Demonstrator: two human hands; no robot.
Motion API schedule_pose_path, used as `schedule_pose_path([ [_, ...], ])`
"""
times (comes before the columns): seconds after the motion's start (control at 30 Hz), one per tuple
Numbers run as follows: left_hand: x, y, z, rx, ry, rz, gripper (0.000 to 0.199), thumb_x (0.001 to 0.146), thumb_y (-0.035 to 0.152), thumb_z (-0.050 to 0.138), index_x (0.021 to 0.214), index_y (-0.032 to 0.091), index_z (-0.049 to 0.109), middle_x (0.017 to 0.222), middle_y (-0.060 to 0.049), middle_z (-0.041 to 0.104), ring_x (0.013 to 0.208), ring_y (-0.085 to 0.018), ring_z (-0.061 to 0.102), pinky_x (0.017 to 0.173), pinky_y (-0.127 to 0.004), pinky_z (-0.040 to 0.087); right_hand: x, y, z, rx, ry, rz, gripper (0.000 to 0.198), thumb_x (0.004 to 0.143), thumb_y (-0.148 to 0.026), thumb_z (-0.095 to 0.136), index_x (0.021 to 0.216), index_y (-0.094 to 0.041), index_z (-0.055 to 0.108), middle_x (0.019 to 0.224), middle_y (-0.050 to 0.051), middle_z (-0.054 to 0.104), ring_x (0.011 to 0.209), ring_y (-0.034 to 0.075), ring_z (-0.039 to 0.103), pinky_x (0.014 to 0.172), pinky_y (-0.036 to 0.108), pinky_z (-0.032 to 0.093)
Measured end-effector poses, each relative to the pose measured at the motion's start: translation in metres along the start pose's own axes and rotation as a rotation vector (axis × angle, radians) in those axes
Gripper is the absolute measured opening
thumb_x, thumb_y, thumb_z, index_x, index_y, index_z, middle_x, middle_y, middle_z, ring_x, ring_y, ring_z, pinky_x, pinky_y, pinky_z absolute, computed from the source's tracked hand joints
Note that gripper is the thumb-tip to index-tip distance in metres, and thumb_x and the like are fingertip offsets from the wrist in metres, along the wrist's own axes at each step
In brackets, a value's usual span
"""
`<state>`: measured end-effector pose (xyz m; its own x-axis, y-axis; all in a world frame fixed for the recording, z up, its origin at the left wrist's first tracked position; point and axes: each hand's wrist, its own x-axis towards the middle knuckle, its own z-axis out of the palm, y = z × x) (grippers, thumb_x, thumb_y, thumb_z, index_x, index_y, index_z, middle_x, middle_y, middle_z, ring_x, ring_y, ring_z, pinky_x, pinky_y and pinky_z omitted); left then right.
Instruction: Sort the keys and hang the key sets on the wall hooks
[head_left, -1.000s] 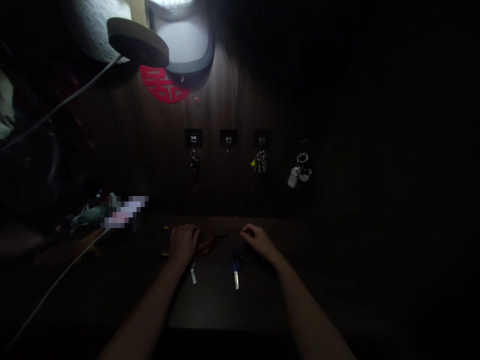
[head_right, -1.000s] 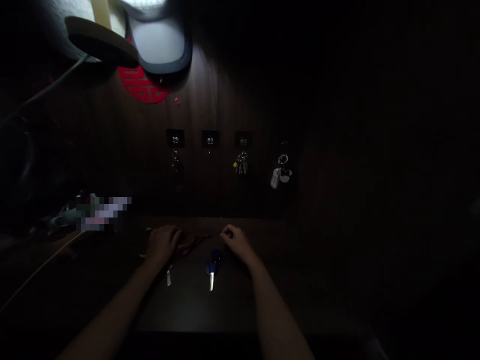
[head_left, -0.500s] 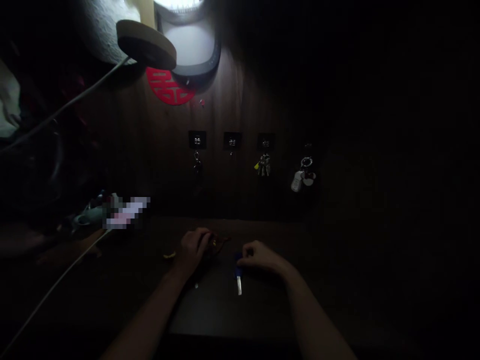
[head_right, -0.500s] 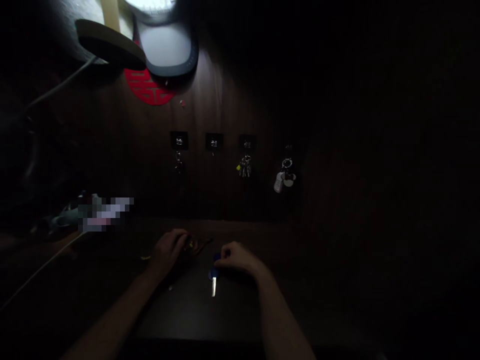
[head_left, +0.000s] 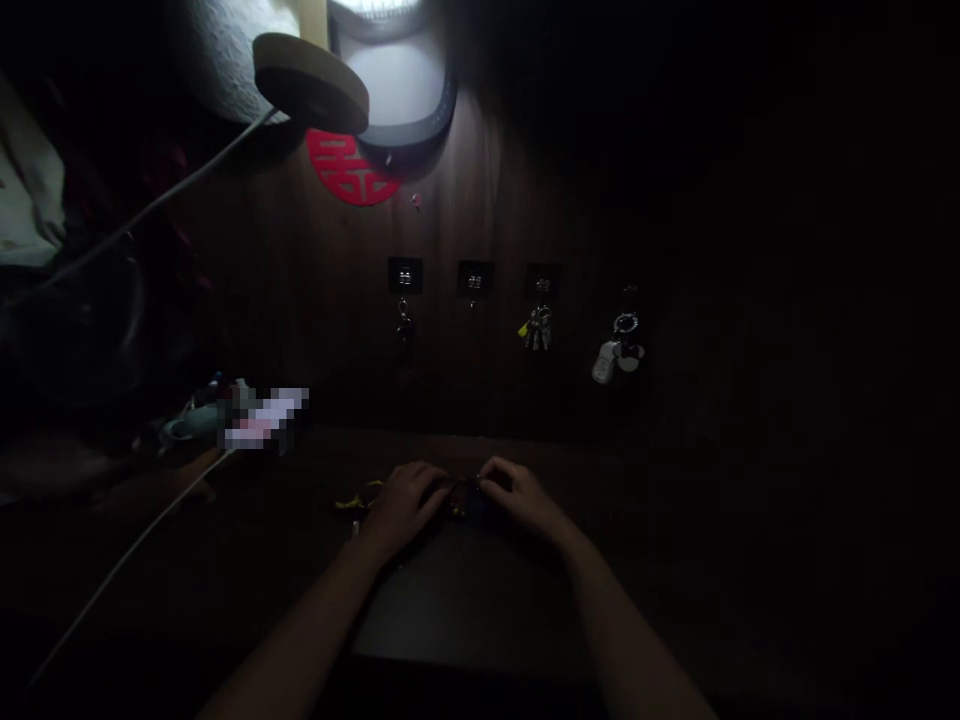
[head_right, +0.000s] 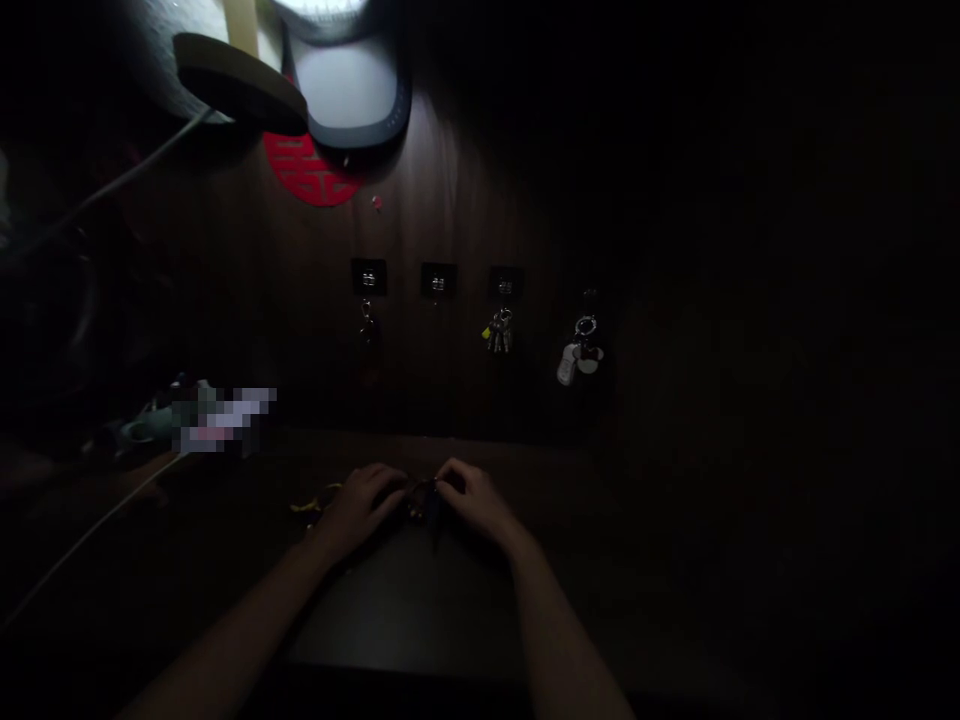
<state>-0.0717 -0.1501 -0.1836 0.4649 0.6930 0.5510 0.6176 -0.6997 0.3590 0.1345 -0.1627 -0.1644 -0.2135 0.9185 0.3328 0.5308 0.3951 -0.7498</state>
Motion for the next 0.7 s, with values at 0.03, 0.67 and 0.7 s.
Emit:
schedule_pose_path([
  [0.03,0.0,0.001,0.0,-0.012,0.01,0.001,0.022,0.085,0.031,0.044,0.1,0.023,0.058,0.1,-0.003,0.063,0.095,-0.017,0.056,0.085,-0.032,0.041,0.0,-0.001,0.001,0.007,0.025,-0.005,0.012,0.075,-0.029,0.05,0.076,-0.019,0.057,0.073,-0.002,0.058,0.069,0.012,0.051,0.064,0.022,0.038],
  [0.67,0.004,0.015,0.004,-0.318,0.163,-0.09,0.015,0.081,0.029,0.049,0.088,0.022,0.061,0.089,-0.002,0.066,0.084,-0.016,0.058,0.078,-0.029,0.042,0.004,-0.019,0.019,0.258,0.116,-0.034,0.013,0.074,-0.031,0.056,0.073,-0.018,0.06,0.07,-0.002,0.059,0.072,0.013,0.055,0.067,0.023,0.042],
  [0.7,0.004,0.015,0.003,-0.353,0.169,-0.106,0.015,0.08,0.029,0.05,0.085,0.021,0.061,0.088,-0.002,0.065,0.083,-0.016,0.058,0.077,-0.029,0.042,0.005,-0.019,0.021,0.251,0.122,-0.034,0.013,0.074,-0.031,0.056,0.072,-0.018,0.06,0.07,-0.002,0.059,0.072,0.013,0.055,0.067,0.023,0.042],
])
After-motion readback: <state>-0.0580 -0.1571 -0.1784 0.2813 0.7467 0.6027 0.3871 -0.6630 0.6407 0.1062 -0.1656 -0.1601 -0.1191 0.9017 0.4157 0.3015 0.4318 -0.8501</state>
